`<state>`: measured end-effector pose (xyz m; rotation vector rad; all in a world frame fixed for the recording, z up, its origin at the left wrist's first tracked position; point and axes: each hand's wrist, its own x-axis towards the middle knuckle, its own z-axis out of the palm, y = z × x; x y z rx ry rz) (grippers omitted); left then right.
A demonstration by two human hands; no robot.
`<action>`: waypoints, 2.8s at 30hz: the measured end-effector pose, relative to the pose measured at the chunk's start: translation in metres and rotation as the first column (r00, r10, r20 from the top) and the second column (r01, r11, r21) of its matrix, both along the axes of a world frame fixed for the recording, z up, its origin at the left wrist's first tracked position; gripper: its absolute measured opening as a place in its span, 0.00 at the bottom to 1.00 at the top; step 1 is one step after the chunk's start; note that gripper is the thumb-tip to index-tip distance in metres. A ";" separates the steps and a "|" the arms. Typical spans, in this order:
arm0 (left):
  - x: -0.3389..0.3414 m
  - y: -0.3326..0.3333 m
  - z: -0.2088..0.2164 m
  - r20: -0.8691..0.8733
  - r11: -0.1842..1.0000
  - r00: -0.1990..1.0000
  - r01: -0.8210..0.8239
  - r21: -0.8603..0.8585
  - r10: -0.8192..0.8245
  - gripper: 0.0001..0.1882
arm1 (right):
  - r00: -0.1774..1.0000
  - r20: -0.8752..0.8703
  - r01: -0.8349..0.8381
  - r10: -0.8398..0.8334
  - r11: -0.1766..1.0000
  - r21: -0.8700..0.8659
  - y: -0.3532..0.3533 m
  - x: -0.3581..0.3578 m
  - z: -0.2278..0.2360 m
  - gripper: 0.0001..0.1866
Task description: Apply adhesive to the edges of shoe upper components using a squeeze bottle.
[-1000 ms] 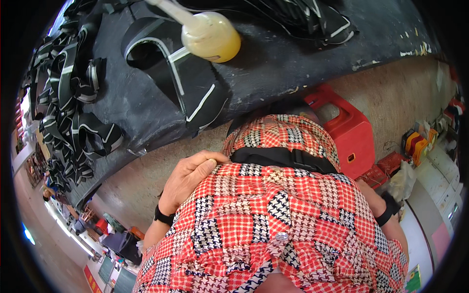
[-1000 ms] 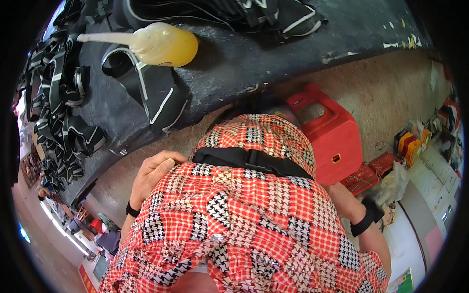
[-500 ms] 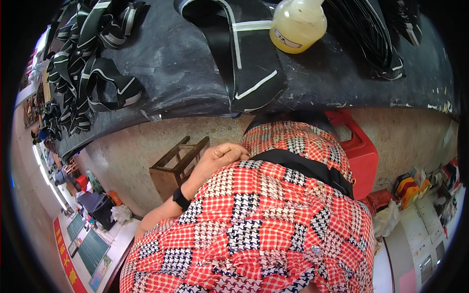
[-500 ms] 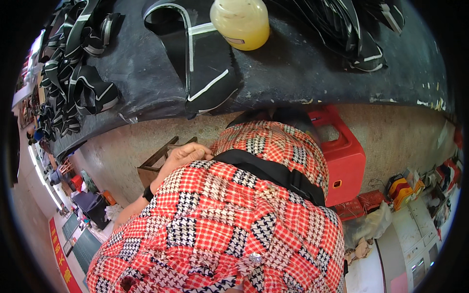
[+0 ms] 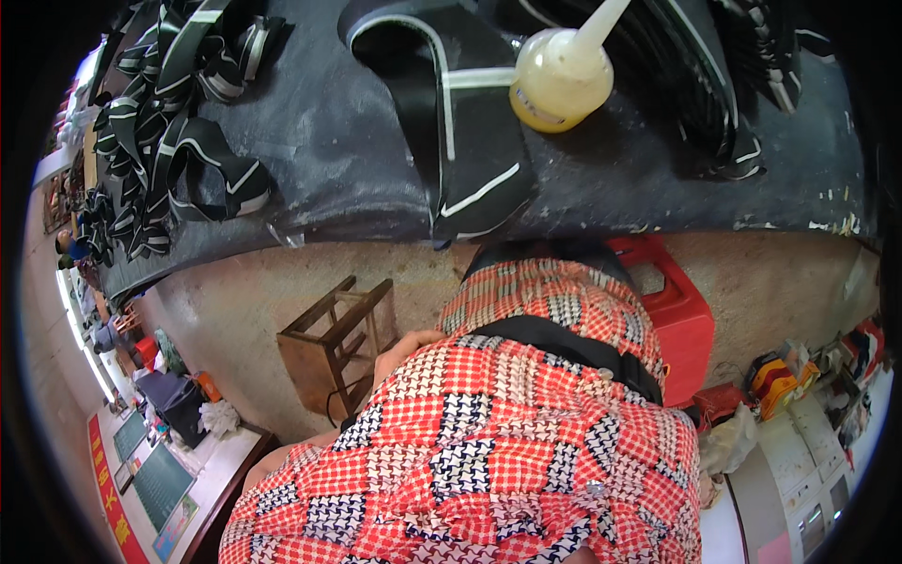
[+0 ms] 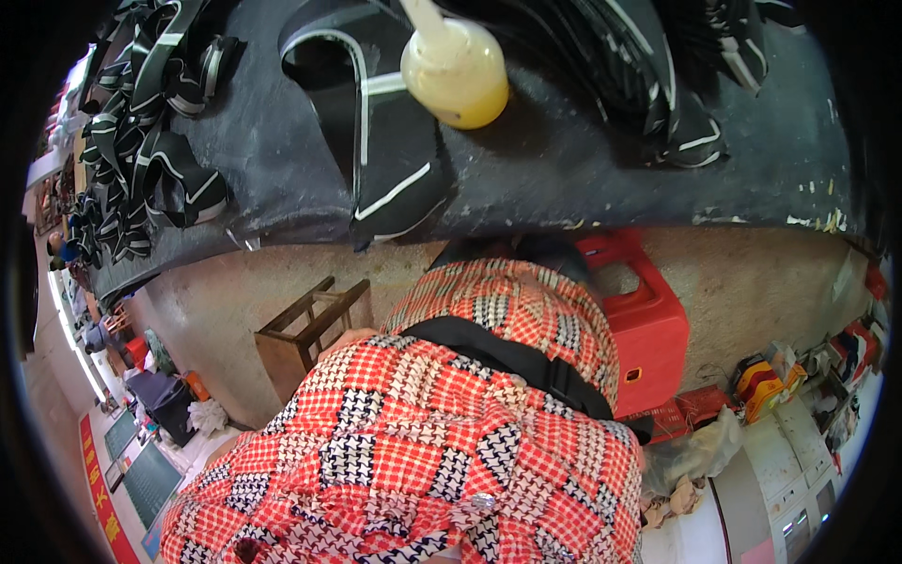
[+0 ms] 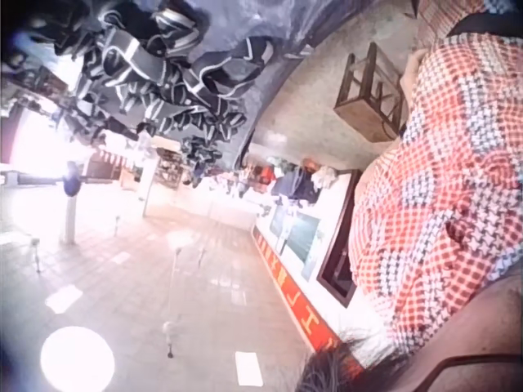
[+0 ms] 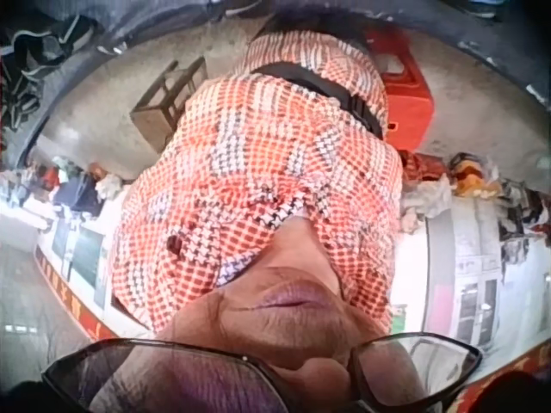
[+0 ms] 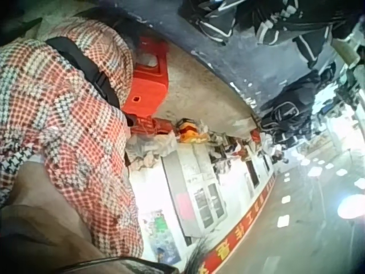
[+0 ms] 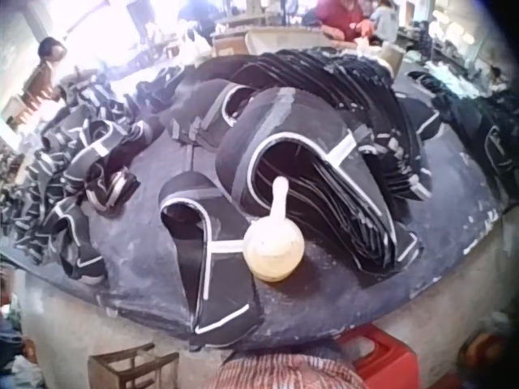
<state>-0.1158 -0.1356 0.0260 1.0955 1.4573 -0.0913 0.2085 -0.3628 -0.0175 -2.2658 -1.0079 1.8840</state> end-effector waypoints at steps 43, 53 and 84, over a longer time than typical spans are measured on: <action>0.058 0.027 0.031 0.268 0.724 0.878 -0.479 0.496 0.397 0.06 | 0.660 -0.751 0.402 -0.021 0.854 0.330 0.254 0.083 0.118 0.19; 0.090 0.041 -0.005 0.169 0.643 0.898 -0.412 0.645 0.405 0.28 | -0.104 -0.781 0.265 -0.615 0.740 -0.618 0.314 -0.006 0.048 0.44; 0.086 0.117 0.094 0.937 0.735 0.349 -0.633 0.244 -0.010 0.14 | -0.143 -0.979 0.742 -0.146 0.639 -0.204 0.335 0.000 0.126 0.36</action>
